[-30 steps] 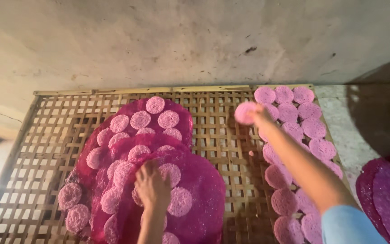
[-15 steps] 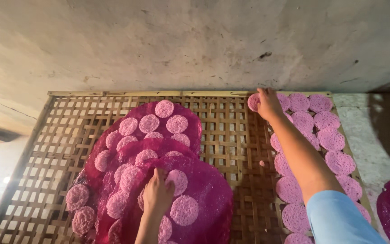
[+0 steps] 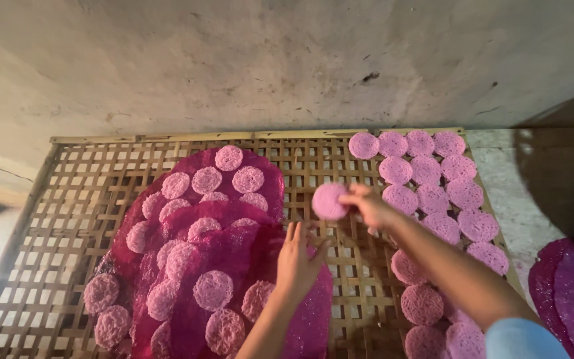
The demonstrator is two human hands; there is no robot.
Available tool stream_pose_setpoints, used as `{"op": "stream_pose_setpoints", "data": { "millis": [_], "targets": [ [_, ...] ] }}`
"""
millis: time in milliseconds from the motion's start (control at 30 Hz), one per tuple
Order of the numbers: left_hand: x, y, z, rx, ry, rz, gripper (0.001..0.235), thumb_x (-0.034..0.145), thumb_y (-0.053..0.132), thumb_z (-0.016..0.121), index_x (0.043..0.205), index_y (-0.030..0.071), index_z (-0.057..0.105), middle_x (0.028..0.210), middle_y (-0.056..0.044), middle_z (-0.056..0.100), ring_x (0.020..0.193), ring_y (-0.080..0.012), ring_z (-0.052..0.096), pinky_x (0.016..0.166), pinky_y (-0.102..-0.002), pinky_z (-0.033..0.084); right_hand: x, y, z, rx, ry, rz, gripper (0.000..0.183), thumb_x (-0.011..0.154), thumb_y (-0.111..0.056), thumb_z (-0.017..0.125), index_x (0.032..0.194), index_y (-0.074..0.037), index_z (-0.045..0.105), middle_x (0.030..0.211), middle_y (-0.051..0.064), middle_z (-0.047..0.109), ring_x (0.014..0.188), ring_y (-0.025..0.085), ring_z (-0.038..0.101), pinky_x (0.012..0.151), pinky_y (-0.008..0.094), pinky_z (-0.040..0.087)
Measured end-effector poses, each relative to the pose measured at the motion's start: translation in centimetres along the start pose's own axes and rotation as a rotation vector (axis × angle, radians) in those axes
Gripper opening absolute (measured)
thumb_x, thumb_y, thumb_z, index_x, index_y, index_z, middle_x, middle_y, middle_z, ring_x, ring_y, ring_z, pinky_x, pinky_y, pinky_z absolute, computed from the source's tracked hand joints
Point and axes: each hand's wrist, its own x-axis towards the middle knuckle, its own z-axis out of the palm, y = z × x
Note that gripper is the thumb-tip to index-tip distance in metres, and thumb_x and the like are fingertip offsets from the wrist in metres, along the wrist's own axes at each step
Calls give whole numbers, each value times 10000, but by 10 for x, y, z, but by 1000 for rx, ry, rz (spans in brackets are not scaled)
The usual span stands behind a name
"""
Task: The person arranges pink circular decorative items on a wooden lattice tray. They pick up each item from a pile and place it in a neat row on the tray, continuing until the tray is filled.
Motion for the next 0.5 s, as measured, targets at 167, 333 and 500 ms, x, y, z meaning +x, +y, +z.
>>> {"op": "stream_pose_setpoints", "data": {
  "millis": [167,333,500],
  "targets": [
    [-33,-35,-27,363,-95,-137,472,920,236,737,1297,4,573,1269,-160,620,1141,-303,629,936,-436,570,79,-21,-95,-960,450,-588,570,758,-111,763,1298,-57,591,1221,187,688,1095,324,681,928,427,552],
    [-76,-74,-58,800,-204,-205,565,820,135,742,1347,27,568,1395,-151,566,1247,-306,530,962,-446,514,90,-12,-114,-1223,567,-603,497,829,-133,728,1309,-77,611,1176,215,707,1110,411,676,936,472,556],
    [-84,-82,-70,772,-287,-178,409,851,142,733,1212,27,579,1223,-139,603,1136,-284,572,948,-447,519,45,-31,-60,-1516,737,-906,606,754,-150,769,1313,-17,574,1154,243,638,992,436,677,826,495,575]
  ]
}}
